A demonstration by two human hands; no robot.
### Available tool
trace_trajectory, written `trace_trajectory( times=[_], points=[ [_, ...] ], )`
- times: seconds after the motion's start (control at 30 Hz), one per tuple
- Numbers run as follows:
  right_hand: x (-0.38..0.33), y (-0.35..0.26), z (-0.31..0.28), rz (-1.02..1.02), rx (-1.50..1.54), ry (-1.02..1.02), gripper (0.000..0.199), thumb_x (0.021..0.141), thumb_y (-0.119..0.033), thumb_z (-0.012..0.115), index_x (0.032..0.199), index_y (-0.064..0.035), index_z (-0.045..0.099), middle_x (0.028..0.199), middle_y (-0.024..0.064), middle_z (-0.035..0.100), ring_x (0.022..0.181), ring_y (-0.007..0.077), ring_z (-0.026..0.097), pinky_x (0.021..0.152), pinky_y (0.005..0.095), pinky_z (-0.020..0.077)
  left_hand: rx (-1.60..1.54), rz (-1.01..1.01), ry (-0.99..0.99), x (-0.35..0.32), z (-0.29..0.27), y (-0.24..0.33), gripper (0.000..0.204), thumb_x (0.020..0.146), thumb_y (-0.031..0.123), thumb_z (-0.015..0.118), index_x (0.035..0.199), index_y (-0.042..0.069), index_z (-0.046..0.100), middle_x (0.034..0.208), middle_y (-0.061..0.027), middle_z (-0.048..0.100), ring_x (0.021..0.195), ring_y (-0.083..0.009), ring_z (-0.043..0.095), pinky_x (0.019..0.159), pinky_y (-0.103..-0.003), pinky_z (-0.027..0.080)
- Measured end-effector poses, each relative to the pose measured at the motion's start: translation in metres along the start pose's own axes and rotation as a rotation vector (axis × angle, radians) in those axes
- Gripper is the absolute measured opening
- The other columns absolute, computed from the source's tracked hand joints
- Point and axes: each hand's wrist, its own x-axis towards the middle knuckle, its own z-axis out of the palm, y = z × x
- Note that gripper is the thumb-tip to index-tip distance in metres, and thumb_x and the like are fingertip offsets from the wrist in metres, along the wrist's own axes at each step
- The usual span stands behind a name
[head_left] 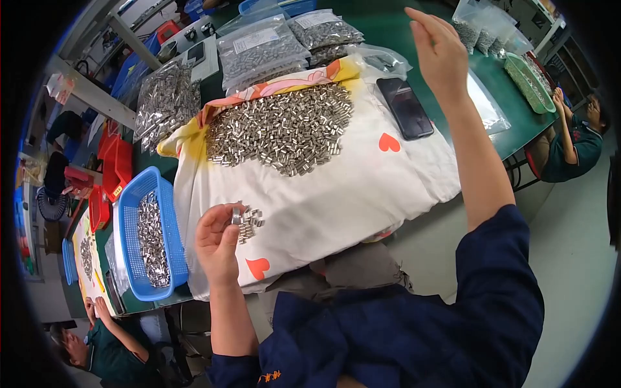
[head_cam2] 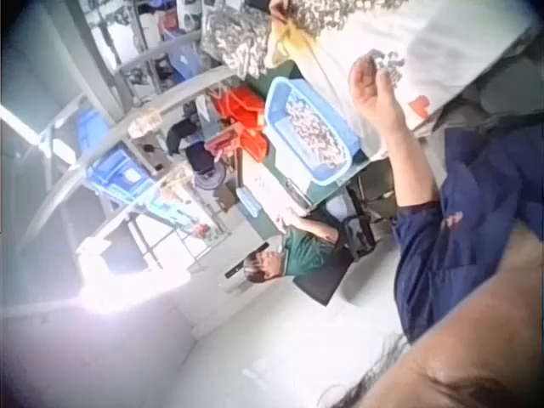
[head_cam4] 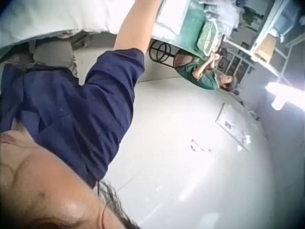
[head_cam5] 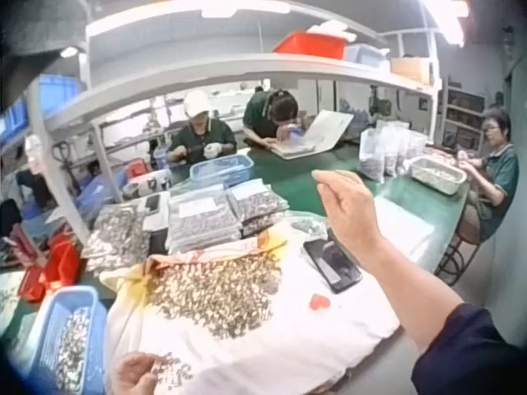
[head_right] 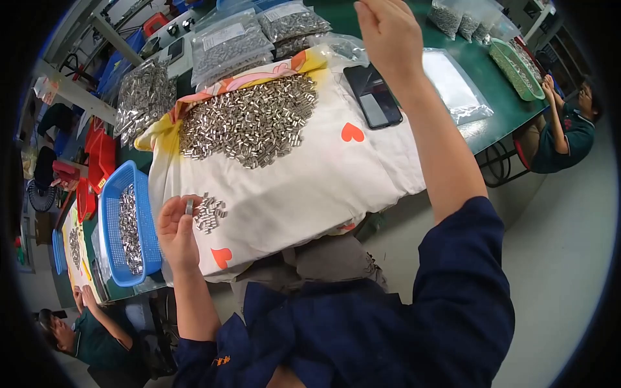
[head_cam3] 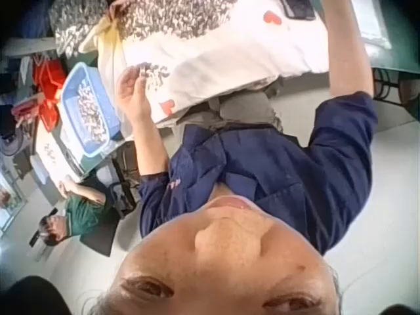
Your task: Sorting and inspecting small metal components at a industrial workbench.
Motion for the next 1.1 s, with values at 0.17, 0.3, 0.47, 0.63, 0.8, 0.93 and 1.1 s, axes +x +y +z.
trace_trajectory(
  times=[0.17,0.3,0.47,0.63,0.8,0.93,1.1],
  points=[
    [-0.045,-0.051,-0.010,0.245,0.301,-0.259,0.018,0.083,-0.008,0.054,0.099,-0.0061,0.062,0.086,0.0084,0.062,0.077,0.0152,0.058,0.070,0.0245,0.0446,-0.210,-0.185,0.197,0.001,-0.010,-0.005,0.025,0.083,0.000,0.050,0.108,0.000,0.050,0.103,-0.0161,0.058,0.088,-0.0214,0.059,0.076,-0.027,0.046],
    [-0.098,-0.135,0.004,-0.048,0.807,-0.517,0.039,0.067,-0.008,0.069,0.104,-0.0082,0.059,0.098,0.0072,0.060,0.092,0.0239,0.055,0.082,0.0339,0.0440,-0.383,-0.393,0.105,0.002,0.002,-0.005,0.023,0.083,-0.001,0.050,0.106,0.000,0.051,0.101,-0.0159,0.059,0.085,-0.0201,0.059,0.072,-0.027,0.046],
    [-0.116,-0.211,0.024,-0.134,1.004,-0.493,0.035,0.067,-0.007,0.067,0.101,-0.0091,0.061,0.097,0.0074,0.061,0.088,0.0269,0.057,0.078,0.0346,0.0446,-0.537,-0.452,0.117,0.001,0.010,-0.011,0.020,0.084,0.002,0.050,0.104,0.004,0.051,0.091,-0.0090,0.059,0.081,-0.0169,0.058,0.069,-0.025,0.046],
    [-0.102,-0.221,0.039,0.138,1.240,-0.749,0.026,0.070,0.003,0.059,0.094,-0.0061,0.065,0.096,0.0068,0.061,0.086,0.0211,0.058,0.075,0.0303,0.0459,-0.585,-0.540,-0.082,0.012,-0.022,-0.005,0.024,0.081,0.002,0.055,0.104,0.005,0.050,0.093,-0.0053,0.059,0.085,-0.0165,0.059,0.070,-0.025,0.048],
    [-0.079,-0.225,0.067,0.461,1.406,-1.158,0.020,0.076,-0.001,0.058,0.095,-0.0019,0.063,0.092,0.0054,0.060,0.081,0.0108,0.057,0.072,0.0234,0.0459,-0.515,-0.575,-0.153,0.036,-0.043,0.002,0.038,0.078,0.001,0.059,0.115,0.002,0.051,0.097,-0.0074,0.061,0.088,-0.0160,0.059,0.076,-0.025,0.048],
    [-0.068,-0.207,0.088,0.391,0.954,-0.790,0.016,0.078,-0.005,0.057,0.092,-0.0025,0.063,0.081,0.0055,0.063,0.073,0.0144,0.059,0.068,0.0263,0.0466,-0.080,-0.440,-0.081,0.056,-0.050,-0.007,0.036,0.079,0.001,0.058,0.114,-0.001,0.051,0.100,-0.0085,0.060,0.089,-0.0132,0.057,0.079,-0.025,0.046],
    [-0.088,-0.202,0.113,0.047,0.371,-0.888,0.012,0.075,-0.012,0.055,0.080,-0.0057,0.063,0.079,0.0133,0.061,0.074,0.0299,0.058,0.068,0.0383,0.0450,0.176,-0.484,-0.185,0.055,-0.054,-0.037,0.034,0.076,0.001,0.062,0.109,-0.002,0.055,0.096,-0.0065,0.061,0.087,-0.0088,0.056,0.076,-0.021,0.045]
  ],
)
